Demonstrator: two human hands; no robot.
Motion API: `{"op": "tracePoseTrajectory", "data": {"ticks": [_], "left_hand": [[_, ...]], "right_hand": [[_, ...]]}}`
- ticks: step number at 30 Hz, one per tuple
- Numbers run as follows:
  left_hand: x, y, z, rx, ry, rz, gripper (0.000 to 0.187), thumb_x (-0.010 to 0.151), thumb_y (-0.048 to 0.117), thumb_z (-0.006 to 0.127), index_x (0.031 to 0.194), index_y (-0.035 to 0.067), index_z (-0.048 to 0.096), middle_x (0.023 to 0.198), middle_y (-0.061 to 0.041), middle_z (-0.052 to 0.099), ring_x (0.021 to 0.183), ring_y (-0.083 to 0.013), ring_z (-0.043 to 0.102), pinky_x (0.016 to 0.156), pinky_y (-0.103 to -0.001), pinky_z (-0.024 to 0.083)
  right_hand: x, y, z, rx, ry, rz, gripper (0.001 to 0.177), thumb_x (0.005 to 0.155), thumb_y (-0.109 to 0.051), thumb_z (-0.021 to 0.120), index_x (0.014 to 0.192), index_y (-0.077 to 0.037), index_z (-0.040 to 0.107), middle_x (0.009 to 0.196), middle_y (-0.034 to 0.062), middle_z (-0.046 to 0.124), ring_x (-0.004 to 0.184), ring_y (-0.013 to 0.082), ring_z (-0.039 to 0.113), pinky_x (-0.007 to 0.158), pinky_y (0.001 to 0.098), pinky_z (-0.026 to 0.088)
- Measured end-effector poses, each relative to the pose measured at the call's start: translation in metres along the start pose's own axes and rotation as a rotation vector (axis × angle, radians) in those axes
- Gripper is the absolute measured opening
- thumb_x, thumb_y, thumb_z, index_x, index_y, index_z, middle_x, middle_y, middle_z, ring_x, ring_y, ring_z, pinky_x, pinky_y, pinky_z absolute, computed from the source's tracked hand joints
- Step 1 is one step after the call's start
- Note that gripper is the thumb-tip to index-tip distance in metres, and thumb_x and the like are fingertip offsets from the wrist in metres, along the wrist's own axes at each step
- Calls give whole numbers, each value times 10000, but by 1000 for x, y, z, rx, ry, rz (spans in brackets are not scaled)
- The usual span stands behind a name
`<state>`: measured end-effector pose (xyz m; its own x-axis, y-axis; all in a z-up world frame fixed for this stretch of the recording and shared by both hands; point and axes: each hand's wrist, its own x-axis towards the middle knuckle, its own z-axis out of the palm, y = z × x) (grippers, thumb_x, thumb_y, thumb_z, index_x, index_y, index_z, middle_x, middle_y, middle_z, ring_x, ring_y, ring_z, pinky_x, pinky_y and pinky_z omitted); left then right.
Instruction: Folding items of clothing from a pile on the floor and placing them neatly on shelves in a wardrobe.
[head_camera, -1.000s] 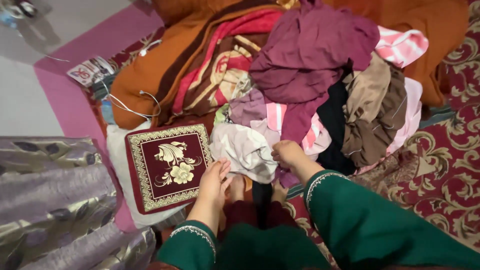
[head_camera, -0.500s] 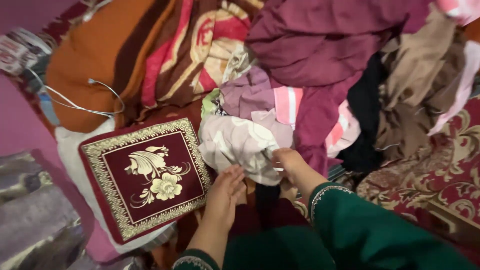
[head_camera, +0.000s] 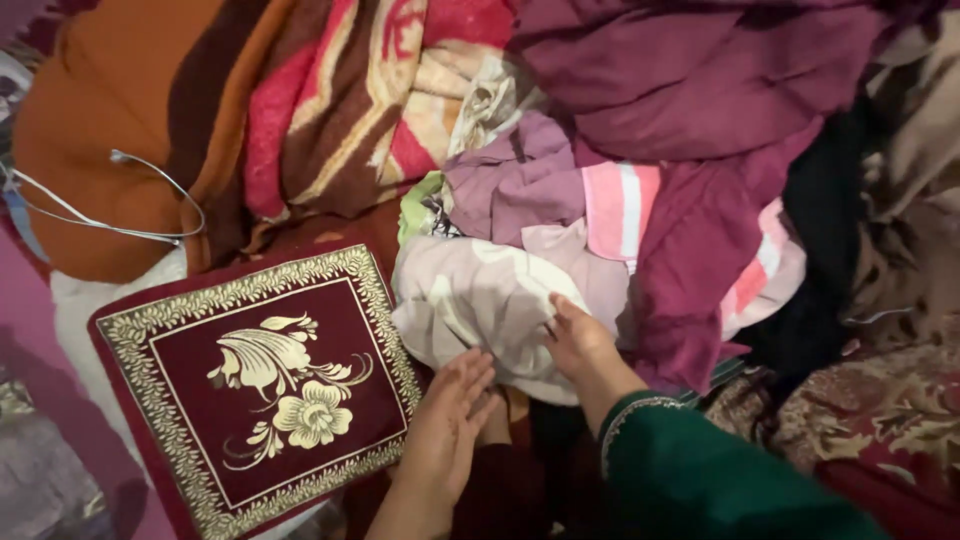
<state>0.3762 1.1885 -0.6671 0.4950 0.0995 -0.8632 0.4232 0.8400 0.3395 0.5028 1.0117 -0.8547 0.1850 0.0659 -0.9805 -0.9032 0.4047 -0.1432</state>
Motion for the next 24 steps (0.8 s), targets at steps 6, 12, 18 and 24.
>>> {"op": "tracePoseTrajectory", "data": {"ticks": [6,12,18,24], "left_hand": [[-41,5,34,99,66,11,554,963,368,551,1423,58,542,1479,-108,585,1388,-238,518,1107,-457,407],[-133,82,127,140,289,-180,508,956,489,533,1356,175,538,1279,-70,606,1033,-275,594,727,-446,498],[-148,121,149,-198,-189,-109,482,1024,391,549,1362,49,581,1237,-135,681,1067,-273,684,830,-422,609],[-247,195,300,26,-156,261,436,1008,275,407,1160,-71,625,993,-238,712,812,-363,679,683,-480,552]], "right_hand": [[-13,21,-18,-66,-221,-169,193,985,-190,754,887,-119,604,694,45,536,572,225,512,498,383,381],[-283,-4,70,-457,-489,-367,58,877,-66,667,872,-87,613,745,17,610,662,131,592,582,265,483],[-450,-111,124,-827,-1090,-422,95,904,-37,647,959,-97,598,789,-50,572,688,53,524,598,210,423],[-656,-216,163,-954,-910,-533,136,911,-116,664,1043,-85,674,806,1,667,675,89,625,588,239,501]]}}
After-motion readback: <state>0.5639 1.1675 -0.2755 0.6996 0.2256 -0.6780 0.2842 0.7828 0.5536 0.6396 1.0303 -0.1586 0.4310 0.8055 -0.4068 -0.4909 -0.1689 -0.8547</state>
